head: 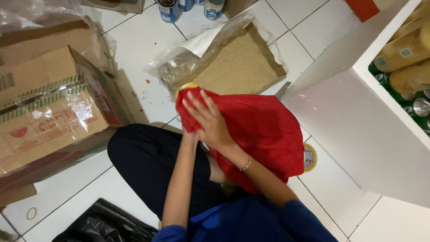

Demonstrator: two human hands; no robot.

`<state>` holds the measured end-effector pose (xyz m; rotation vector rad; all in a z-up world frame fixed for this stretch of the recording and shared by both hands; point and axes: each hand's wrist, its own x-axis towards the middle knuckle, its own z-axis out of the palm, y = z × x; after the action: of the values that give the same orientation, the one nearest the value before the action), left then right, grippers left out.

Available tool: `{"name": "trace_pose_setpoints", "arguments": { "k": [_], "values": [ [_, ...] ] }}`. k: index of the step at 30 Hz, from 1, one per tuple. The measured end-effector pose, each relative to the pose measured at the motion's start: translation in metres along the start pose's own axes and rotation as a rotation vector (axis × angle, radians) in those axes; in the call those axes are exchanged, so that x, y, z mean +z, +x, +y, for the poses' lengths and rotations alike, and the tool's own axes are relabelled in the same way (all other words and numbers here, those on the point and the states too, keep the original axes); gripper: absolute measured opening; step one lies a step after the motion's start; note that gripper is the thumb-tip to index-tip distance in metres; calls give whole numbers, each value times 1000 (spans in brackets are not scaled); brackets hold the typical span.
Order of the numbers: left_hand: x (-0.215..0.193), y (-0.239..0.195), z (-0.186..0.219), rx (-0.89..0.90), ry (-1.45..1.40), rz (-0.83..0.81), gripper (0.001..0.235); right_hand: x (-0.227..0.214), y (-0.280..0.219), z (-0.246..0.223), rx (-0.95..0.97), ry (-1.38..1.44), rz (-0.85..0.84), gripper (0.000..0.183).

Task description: The person picks up beverage cans one by one from a bin and a tray, wipes the top and sides of each can with a red cloth, and places the cleaned cans into a cardboard tray on the floor.

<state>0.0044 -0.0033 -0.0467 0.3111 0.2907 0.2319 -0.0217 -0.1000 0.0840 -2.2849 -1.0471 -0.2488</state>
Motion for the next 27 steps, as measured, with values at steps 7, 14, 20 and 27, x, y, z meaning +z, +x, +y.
{"name": "trace_pose_setpoints", "arguments": {
  "k": [7,14,20,27],
  "values": [
    [40,-20,24,-158,24,220,85,-22,27,10,351,576,34,76],
    [42,-29,18,-120,13,163,87,-19,-5,-15,520,701,96,63],
    [47,-36,22,-139,-130,71,82,-16,-27,-34,215,435,124,74],
    [40,-28,30,-156,-42,92,75,-13,-6,-15,141,414,134,80]
  ]
}}
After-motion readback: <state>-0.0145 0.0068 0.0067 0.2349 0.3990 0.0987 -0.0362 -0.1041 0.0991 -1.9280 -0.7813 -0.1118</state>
